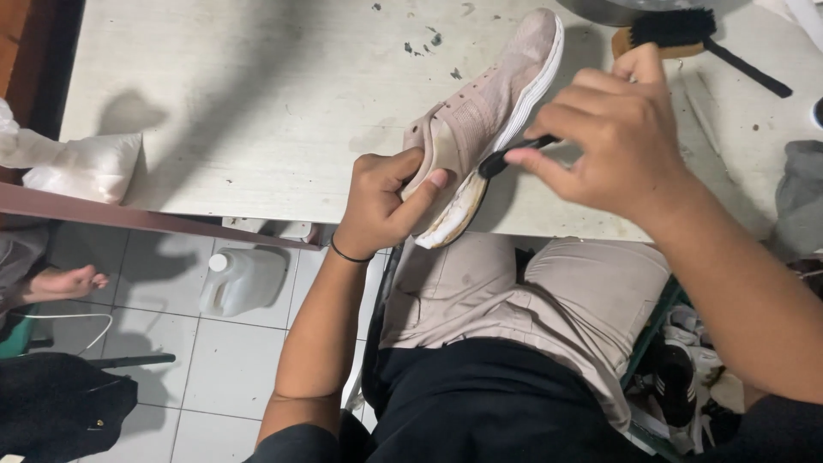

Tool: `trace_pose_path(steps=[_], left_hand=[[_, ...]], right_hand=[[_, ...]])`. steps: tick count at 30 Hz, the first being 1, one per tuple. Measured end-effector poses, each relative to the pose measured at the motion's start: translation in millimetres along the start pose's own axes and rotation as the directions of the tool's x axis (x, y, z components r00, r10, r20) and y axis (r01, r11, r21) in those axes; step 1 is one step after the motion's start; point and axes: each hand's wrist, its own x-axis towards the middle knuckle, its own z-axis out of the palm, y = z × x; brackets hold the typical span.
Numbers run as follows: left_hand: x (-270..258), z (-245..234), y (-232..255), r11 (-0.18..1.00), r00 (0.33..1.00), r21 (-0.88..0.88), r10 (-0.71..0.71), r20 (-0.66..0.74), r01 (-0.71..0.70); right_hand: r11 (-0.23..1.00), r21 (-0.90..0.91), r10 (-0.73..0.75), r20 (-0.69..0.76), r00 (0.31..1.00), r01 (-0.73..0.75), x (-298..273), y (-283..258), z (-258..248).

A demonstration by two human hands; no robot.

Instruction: The person cleans a pink sneaker by scrubbing the sole and upper with a brush and a cleaning solution, then wipes it with a cloth. The person uses a small brush, a spray bottle, and a cloth to clean different parts of the shoe.

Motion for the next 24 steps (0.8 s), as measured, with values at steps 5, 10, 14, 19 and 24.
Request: trace_pose_path(steps=[5, 10, 14, 19, 24], left_hand=[[5.4, 6.4, 1.0, 0.997, 0.999, 0.07, 0.005, 0.035, -0.007], [11.3, 9.2, 0.3, 0.996, 0.998, 0.088, -0.023, 0.061, 0.018], [8.5, 13.2, 4.6, 0.995, 0.996, 0.099, -0.032, 0.081, 0.024], [9.6, 10.1, 4.9, 0.996, 0.993, 0.064, -0.062, 0.095, 0.056], [10.7, 10.3, 5.1, 0.996, 0.992, 0.03, -0.086, 0.096, 0.084]], right_hand=[[0.994, 0.099, 0.035, 0.055, 0.998, -0.04, -12.9, 6.6, 7.8], [0.991, 0.132, 0.02, -0.031, 0.999, -0.016, -9.6, 1.3, 3.5], [0.99, 0.134, 0.056, -0.034, 0.998, -0.051, -23.4, 18.2, 14.0], [0.973, 0.229, 0.02, -0.099, 0.995, 0.003, -15.8, 6.8, 5.6], [0.95, 0.312, 0.033, -0.116, 0.993, 0.005, -8.7, -7.3, 1.6]])
